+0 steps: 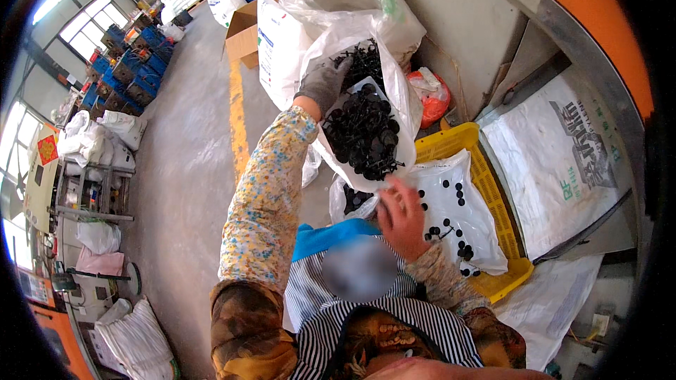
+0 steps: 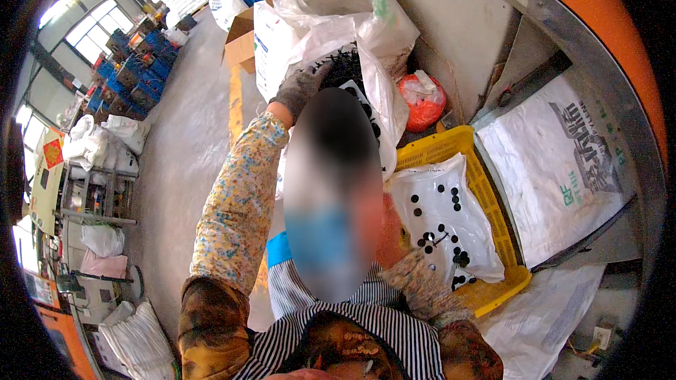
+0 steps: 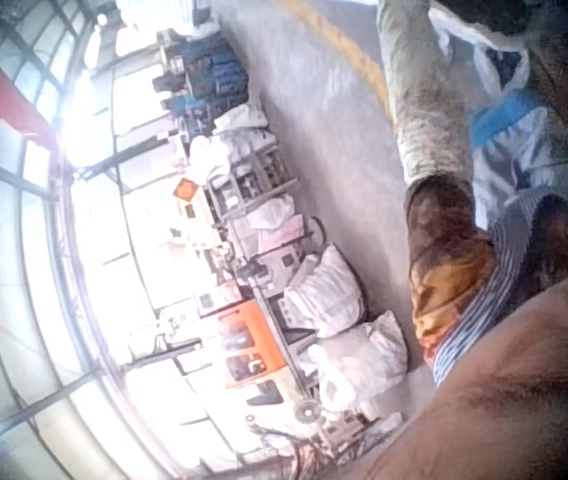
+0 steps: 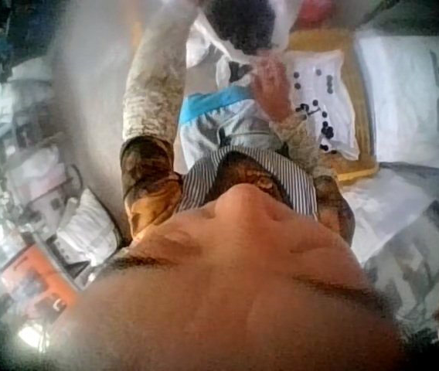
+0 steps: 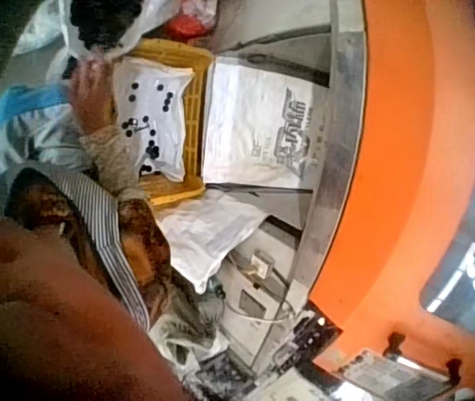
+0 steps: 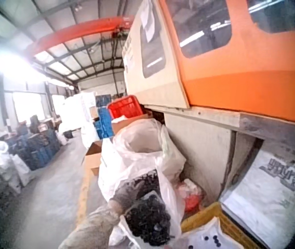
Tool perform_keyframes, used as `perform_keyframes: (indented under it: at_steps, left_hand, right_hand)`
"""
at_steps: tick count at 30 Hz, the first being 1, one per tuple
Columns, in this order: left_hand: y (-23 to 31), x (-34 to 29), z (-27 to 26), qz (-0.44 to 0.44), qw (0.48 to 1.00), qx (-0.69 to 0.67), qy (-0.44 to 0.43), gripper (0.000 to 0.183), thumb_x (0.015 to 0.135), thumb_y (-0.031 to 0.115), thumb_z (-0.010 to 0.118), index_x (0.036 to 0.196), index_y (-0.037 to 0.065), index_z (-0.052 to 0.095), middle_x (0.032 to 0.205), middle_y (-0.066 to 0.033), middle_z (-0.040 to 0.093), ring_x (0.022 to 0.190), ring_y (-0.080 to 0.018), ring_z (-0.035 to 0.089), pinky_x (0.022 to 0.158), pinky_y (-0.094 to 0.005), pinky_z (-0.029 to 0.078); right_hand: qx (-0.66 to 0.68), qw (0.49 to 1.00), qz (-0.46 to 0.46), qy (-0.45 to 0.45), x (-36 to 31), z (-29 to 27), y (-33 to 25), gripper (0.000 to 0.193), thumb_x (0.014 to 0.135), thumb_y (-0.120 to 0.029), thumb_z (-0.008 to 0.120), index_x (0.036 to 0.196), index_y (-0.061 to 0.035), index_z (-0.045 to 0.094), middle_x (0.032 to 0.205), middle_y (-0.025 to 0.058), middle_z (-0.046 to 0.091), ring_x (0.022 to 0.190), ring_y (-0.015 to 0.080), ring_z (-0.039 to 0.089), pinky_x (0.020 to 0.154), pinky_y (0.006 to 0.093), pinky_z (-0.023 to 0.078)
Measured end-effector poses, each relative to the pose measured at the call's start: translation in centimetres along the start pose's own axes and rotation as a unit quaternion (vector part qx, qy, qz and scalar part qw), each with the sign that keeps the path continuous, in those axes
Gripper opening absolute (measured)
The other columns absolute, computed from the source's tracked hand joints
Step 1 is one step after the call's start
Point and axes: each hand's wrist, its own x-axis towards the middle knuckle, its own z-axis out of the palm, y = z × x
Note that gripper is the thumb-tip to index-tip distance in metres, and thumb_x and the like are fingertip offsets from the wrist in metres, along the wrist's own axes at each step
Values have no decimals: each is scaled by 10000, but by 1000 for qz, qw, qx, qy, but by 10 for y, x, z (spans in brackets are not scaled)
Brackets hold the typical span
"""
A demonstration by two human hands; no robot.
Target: The person walks to a workstation and sorts small black fasteners by hand from a large white sack into a yellow basket. They repeatedly scoop fasteners, separate them, and place them into the basket.
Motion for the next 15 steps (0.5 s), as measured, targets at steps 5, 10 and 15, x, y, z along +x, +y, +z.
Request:
perform_keyframes:
  at_steps: [5, 10, 15]
  left_hand:
    - [41, -44, -14, 49, 963, -252, 81, 745, 788, 376, 712, 1423, 146, 398, 1219, -203, 532, 1109, -408, 549, 949, -451, 477]
    - [83, -78, 24, 55, 985, -103, 124, 832, 757, 493, 693, 1457, 188, 361, 1317, -215, 456, 1107, -439, 543, 928, -520, 464]
    - [89, -78, 3, -93, 990, -99, 39, 600, 810, 405, 625, 1303, 85, 504, 1188, -213, 558, 1037, -397, 582, 828, -514, 490]
  right_hand:
    - [10, 994, 107, 36, 9, -7, 34, 323, 792, -47, 681, 1105, -24, 610, 1305, 125, 503, 1051, 290, 560, 908, 388, 470]
    - [45, 991, 129, -2, -7, -2, 19, 293, 803, -54, 672, 1089, -23, 617, 1313, 132, 497, 1090, 295, 546, 943, 393, 458]
    - [102, 987, 115, -56, -13, 25, -3, 303, 815, -59, 647, 1111, -7, 610, 1340, 175, 477, 1163, 356, 513, 1003, 445, 421]
